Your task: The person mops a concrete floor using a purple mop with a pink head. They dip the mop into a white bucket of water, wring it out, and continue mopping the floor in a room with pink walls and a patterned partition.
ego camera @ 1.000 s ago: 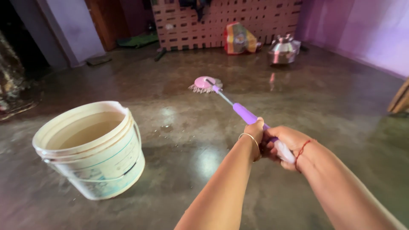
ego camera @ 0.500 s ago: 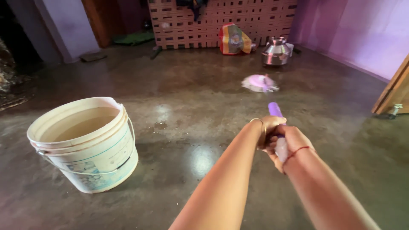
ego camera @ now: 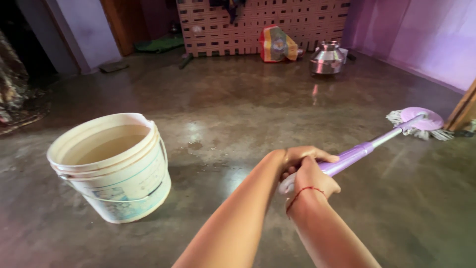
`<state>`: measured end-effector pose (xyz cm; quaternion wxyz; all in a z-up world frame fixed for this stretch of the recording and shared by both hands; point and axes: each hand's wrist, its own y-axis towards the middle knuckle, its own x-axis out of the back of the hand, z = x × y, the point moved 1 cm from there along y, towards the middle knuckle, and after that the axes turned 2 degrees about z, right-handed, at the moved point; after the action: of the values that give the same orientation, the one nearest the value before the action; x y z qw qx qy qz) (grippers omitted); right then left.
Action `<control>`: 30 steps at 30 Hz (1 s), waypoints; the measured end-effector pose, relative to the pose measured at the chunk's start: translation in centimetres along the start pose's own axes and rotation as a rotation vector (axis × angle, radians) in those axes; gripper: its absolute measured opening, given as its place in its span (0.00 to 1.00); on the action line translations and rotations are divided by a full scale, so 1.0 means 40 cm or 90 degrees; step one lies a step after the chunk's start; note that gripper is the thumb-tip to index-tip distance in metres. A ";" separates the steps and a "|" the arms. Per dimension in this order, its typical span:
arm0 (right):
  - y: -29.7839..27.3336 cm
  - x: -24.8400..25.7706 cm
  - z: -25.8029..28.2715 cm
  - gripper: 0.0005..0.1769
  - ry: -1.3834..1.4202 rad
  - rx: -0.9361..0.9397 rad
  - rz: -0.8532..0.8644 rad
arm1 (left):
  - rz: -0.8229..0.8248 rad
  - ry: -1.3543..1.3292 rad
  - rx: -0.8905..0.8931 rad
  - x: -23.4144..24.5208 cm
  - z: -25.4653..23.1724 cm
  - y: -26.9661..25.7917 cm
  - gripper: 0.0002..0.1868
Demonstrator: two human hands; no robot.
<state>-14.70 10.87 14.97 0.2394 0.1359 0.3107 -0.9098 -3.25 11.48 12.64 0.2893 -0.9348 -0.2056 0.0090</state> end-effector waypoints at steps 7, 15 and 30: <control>-0.018 -0.067 -0.116 0.19 -0.031 -0.025 0.108 | -0.091 -0.158 -0.023 0.123 0.180 -0.044 0.18; 0.038 -0.077 -0.183 0.13 -0.243 -0.085 0.227 | -0.121 -0.393 -0.059 0.185 0.350 0.036 0.11; 0.263 -0.112 -0.112 0.18 -0.662 -0.277 0.509 | -0.527 -0.802 -0.270 0.068 0.287 0.081 0.16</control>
<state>-4.99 7.97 8.03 0.6960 -0.2653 0.2572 -0.6157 -1.08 16.27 1.60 -0.0867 -0.6359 -0.6605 0.3898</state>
